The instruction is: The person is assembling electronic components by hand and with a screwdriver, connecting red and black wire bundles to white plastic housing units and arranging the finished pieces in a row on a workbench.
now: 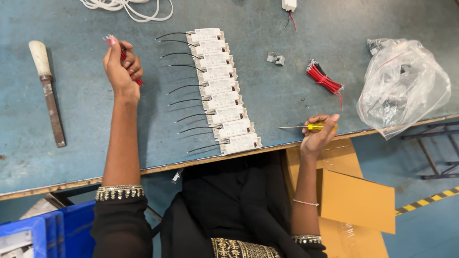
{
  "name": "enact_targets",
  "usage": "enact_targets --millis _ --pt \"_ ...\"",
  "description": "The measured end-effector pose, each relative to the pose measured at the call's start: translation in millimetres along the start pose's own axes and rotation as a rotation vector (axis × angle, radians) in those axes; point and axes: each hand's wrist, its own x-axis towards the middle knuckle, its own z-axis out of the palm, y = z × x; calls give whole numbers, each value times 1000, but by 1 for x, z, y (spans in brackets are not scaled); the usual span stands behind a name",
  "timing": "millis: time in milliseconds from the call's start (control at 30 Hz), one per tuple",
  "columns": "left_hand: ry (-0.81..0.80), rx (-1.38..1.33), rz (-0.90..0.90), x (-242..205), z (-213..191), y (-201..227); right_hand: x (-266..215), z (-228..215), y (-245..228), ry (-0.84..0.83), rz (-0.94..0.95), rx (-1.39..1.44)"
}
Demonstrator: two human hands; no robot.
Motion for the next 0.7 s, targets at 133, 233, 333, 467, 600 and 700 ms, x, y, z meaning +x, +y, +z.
enact_targets --millis 133,233,333,467,600,700 --pt "8 42 -26 2 0 -1 -2 2 0 -4 -15 2" --pt "-6 56 -65 1 5 -7 -2 0 -1 -5 -18 31" --pt "-27 89 -78 -2 2 -13 -2 -1 1 1 -13 27" --pt "-57 115 -71 3 0 -15 -2 1 2 19 5 43" --pt "28 127 54 -16 31 -13 -1 -3 1 38 29 56" --pt "22 518 10 -47 105 23 -1 0 3 26 12 67"
